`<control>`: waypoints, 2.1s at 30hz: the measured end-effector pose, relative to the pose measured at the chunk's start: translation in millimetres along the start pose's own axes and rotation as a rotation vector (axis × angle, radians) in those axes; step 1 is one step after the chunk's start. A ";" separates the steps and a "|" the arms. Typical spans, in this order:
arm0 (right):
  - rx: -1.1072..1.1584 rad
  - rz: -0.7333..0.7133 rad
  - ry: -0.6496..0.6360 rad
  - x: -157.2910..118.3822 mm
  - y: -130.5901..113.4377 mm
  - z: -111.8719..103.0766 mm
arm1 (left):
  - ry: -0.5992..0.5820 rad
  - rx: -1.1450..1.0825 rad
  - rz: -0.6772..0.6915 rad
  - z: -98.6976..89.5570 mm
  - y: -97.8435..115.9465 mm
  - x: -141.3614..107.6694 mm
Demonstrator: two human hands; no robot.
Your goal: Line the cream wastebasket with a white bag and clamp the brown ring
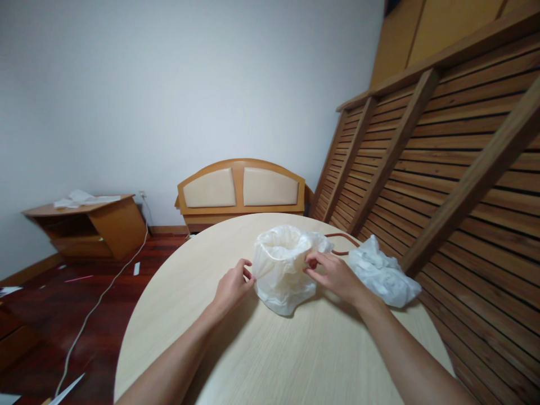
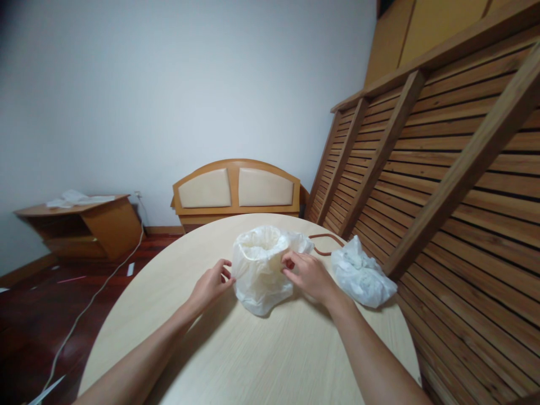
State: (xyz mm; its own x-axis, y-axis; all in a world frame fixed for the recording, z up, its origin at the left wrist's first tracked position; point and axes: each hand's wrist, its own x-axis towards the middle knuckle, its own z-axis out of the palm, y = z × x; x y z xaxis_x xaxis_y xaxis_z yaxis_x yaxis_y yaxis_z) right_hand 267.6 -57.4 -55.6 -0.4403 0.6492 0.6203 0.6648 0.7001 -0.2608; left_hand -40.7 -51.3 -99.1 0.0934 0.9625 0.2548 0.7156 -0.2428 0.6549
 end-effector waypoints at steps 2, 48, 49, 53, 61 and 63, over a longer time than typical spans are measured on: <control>-0.002 0.000 -0.036 -0.5 -0.5 -1.9 | -0.016 0.007 0.001 0.8 -1.2 0.4; 0.297 0.687 0.098 -18.1 58.0 30.0 | 0.505 0.154 0.885 7.7 51.4 -13.1; 0.265 0.669 0.134 -15.4 56.4 27.3 | 0.503 0.147 0.901 7.1 51.8 -14.3; 0.214 0.555 0.277 -3.5 41.4 18.9 | 0.502 0.162 0.951 5.1 55.8 -21.0; 0.647 0.369 0.114 -2.7 -1.5 16.3 | 0.469 0.208 1.117 4.8 64.5 -33.7; 0.672 0.418 0.009 -4.0 -1.9 13.6 | 0.464 0.216 1.130 5.6 65.2 -35.3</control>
State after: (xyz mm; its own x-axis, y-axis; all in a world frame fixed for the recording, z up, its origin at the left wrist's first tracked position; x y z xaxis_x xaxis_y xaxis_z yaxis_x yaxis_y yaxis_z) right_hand 259.8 -57.3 -67.6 -0.2273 0.8977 0.3775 0.2660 0.4301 -0.8627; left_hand 6.5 -100.5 -69.5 0.5102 0.0820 0.8561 0.4965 -0.8409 -0.2154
